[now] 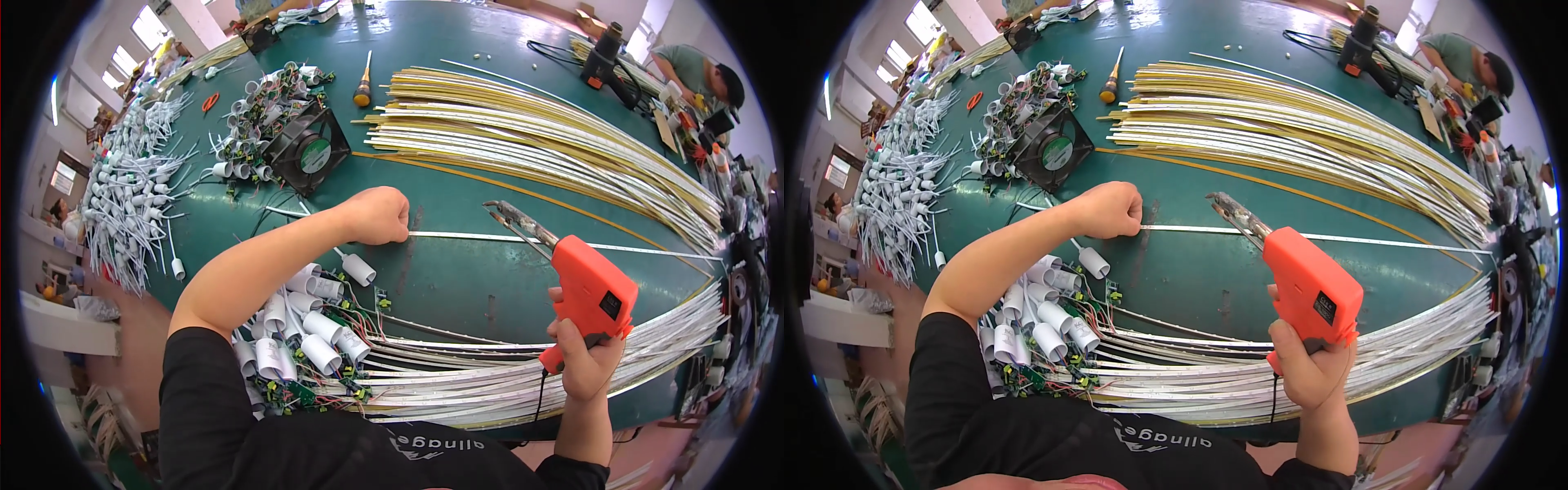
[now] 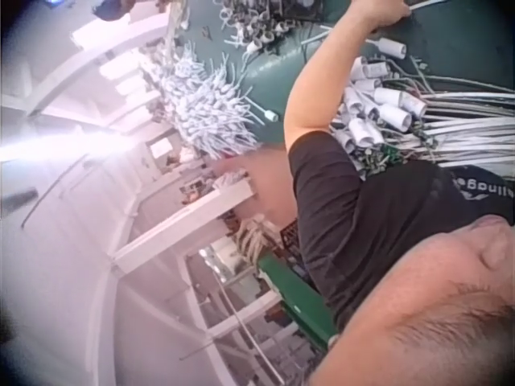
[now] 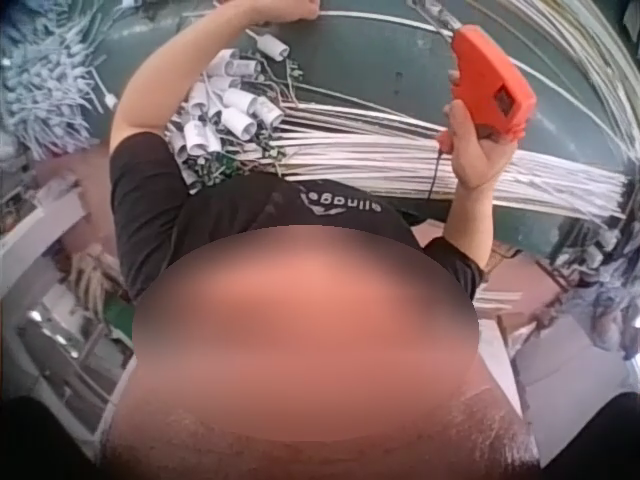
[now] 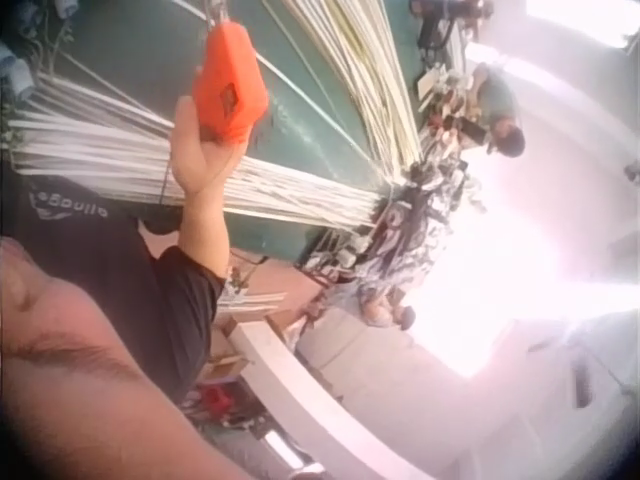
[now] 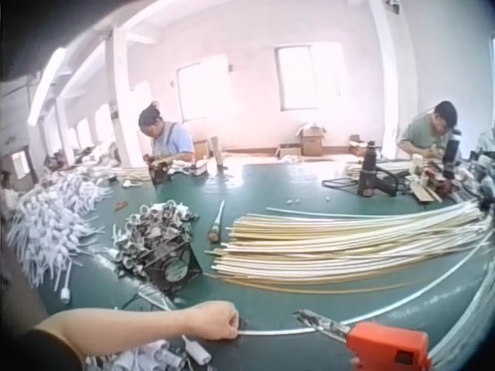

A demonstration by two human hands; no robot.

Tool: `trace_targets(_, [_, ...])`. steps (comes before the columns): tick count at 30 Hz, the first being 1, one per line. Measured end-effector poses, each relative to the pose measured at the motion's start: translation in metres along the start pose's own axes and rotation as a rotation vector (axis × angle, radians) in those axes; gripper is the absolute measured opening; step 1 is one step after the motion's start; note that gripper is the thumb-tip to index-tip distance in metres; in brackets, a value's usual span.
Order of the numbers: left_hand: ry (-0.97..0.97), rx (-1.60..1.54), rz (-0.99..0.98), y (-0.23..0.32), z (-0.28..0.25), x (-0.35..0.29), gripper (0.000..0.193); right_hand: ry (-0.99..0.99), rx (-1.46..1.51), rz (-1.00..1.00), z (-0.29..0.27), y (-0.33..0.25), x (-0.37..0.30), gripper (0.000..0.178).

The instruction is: The person solders wires onto LED light strips using a soldering iron.

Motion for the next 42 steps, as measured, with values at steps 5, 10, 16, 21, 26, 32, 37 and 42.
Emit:
trace_targets(5, [-0.006, 0.003, -0.039, -0.001, -0.002, 0.000, 0.012, 0.020, 0.013, 0.006, -0.005, 0.012, 0.006, 0.044])
trace_targets(10, [-0.006, 0.009, -0.046, 0.000, 0.000, 0.001, 0.012, -0.005, 0.058, 0.021, -0.007, 0.017, 0.004, 0.045])
trace_targets(16, [-0.022, 0.031, -0.080, 0.000, 0.001, 0.000, 0.011, 0.001, 0.039, 0.015, -0.012, 0.017, 0.005, 0.045])
trace_targets(21, [0.005, 0.079, -0.004, 0.007, 0.000, -0.004, 0.017, -0.012, 0.020, 0.006, -0.015, 0.014, 0.006, 0.045])
trace_targets(26, [0.017, 0.137, 0.085, 0.013, -0.002, -0.005, 0.026, 0.018, 0.009, -0.064, -0.018, 0.010, 0.006, 0.045])
trace_targets(32, [-0.215, -0.188, -0.102, 0.041, -0.023, -0.045, 0.026, 0.108, 0.050, -0.133, -0.031, -0.007, 0.005, 0.046])
trace_targets(37, [-0.626, 0.011, 0.516, 0.088, 0.012, -0.118, 0.018, 0.302, 0.122, -0.349, -0.077, -0.039, -0.010, 0.046])
trace_targets(42, [-0.539, 0.272, 0.314, 0.056, 0.035, -0.148, 0.018, 0.312, 0.096, -0.358, -0.085, -0.043, -0.011, 0.050])
Point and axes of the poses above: each hand's wrist, its own x-axis towards the middle knuckle, its own z-axis out of the palm, y = z × x, the point moved 10 cm from there along x, towards the middle knuckle
